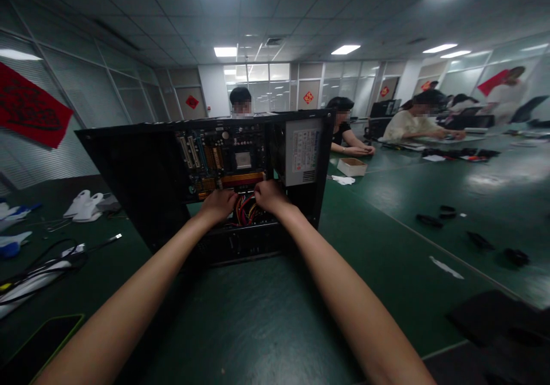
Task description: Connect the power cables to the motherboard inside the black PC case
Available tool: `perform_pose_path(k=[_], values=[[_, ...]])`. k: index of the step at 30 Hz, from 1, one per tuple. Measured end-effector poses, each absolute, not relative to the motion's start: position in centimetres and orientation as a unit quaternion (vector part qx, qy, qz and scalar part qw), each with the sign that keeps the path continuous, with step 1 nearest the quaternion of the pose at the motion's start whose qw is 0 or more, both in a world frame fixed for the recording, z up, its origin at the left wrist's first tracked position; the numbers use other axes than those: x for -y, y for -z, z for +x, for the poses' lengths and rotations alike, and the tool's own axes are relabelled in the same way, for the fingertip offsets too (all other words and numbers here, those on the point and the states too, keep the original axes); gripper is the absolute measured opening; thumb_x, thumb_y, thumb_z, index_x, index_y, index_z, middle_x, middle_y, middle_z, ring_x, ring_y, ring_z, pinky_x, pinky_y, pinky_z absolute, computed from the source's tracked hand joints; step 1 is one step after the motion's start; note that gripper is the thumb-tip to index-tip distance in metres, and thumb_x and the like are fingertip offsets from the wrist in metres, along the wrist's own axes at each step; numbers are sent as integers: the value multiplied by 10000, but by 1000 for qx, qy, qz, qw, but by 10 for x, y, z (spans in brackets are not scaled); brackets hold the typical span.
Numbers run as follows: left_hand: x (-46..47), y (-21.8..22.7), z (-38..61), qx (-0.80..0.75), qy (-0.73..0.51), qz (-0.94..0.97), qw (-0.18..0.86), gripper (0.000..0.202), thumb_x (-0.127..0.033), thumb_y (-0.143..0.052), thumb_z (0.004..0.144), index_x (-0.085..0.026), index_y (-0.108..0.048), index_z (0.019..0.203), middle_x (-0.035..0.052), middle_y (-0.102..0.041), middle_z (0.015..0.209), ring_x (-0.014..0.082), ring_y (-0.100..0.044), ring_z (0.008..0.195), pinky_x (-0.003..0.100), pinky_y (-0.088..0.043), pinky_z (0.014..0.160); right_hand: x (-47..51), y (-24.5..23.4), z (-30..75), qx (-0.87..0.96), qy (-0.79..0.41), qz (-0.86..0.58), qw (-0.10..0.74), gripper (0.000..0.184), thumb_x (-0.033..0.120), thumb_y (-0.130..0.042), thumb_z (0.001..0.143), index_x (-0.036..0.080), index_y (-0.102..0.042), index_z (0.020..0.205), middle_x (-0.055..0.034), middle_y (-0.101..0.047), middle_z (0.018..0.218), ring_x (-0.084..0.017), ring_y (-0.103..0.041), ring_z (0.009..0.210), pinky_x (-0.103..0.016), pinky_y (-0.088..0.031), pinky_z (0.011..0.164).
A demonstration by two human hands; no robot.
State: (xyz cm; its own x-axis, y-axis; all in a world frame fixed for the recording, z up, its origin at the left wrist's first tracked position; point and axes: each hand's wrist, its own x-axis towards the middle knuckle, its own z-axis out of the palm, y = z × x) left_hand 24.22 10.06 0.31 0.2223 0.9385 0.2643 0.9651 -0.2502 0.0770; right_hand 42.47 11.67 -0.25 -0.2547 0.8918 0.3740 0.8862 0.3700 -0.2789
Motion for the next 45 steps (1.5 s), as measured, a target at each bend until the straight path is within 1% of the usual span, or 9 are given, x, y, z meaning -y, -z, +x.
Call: perform_pose_path(k=[4, 8, 14, 18, 22, 26, 29, 34, 45], values=[[-102, -3, 237, 600, 151, -784, 46, 412, -324, -340, 1007, -196, -731, 1024, 108, -755, 1025, 227, -704, 980, 290, -501, 830, -118, 4, 428, 795, -12, -548, 261, 280, 203, -508, 944, 160, -768, 1037, -79, -771, 1055, -172, -702, 958, -213, -453, 790], [-102, -2, 235, 597, 169, -784, 36, 430, -361, -349, 1002, -192, -742, 967, 105, -759, 969, 237, -710, 947, 298, -503, 814, -119, 5, 429, 791, -23, -542, 283, 262, 197, -526, 939, 157, -769, 1027, -76, -772, 1055, -174, -699, 960, -220, -452, 790], [-100, -2, 234, 597, 160, -785, 33, 369, -206, -454, 902, -224, -742, 1131, 84, -750, 1128, 244, -692, 1057, 308, -504, 900, -118, 6, 430, 787, -37, -535, 305, 246, 187, -543, 931, 148, -776, 998, -87, -777, 1017, -190, -705, 937, -235, -449, 766], [-97, -1, 234, 605, 111, -788, 10, 408, -201, -455, 900, -250, -724, 1202, 88, -718, 1227, 248, -665, 1140, 315, -488, 963, -115, 4, 430, 787, -40, -534, 308, 240, 183, -548, 931, 153, -777, 996, -86, -777, 1018, -195, -706, 937, -241, -452, 768], [-92, -3, 236, 612, 106, -783, 15, 424, -212, -443, 908, -255, -686, 1252, 115, -704, 1245, 275, -668, 1131, 357, -503, 926, -115, 4, 430, 789, -36, -531, 309, 234, 185, -553, 929, 156, -778, 988, -82, -779, 1019, -199, -709, 946, -246, -456, 783], [-87, -6, 238, 593, 104, -799, 7, 361, -199, -447, 884, -229, -737, 1097, 107, -744, 1092, 266, -694, 1026, 345, -517, 853, -117, 5, 430, 787, -41, -528, 317, 228, 179, -556, 925, 161, -778, 975, -77, -780, 1000, -197, -710, 925, -245, -462, 762], [-83, -8, 237, 564, 115, -818, 16, 308, -184, -484, 847, -207, -765, 969, 99, -742, 1037, 249, -681, 1014, 323, -508, 878, -117, 5, 429, 786, -47, -526, 322, 225, 169, -555, 924, 161, -775, 970, -78, -779, 1004, -193, -708, 924, -241, -466, 764], [-81, -7, 235, 535, 145, -831, 43, 266, -174, -536, 819, -188, -776, 931, 97, -701, 1160, 246, -641, 1088, 307, -483, 954, -116, 4, 429, 790, -48, -519, 321, 223, 168, -551, 925, 162, -773, 951, -72, -781, 982, -191, -710, 901, -244, -462, 746], [-81, -7, 233, 525, 162, -835, -5, 289, -213, -481, 874, -216, -756, 966, 72, -755, 965, 227, -693, 916, 305, -486, 796, -116, 4, 427, 795, -37, -519, 311, 221, 196, -557, 934, 175, -770, 991, -59, -780, 1018, -183, -710, 944, -240, -458, 773]])
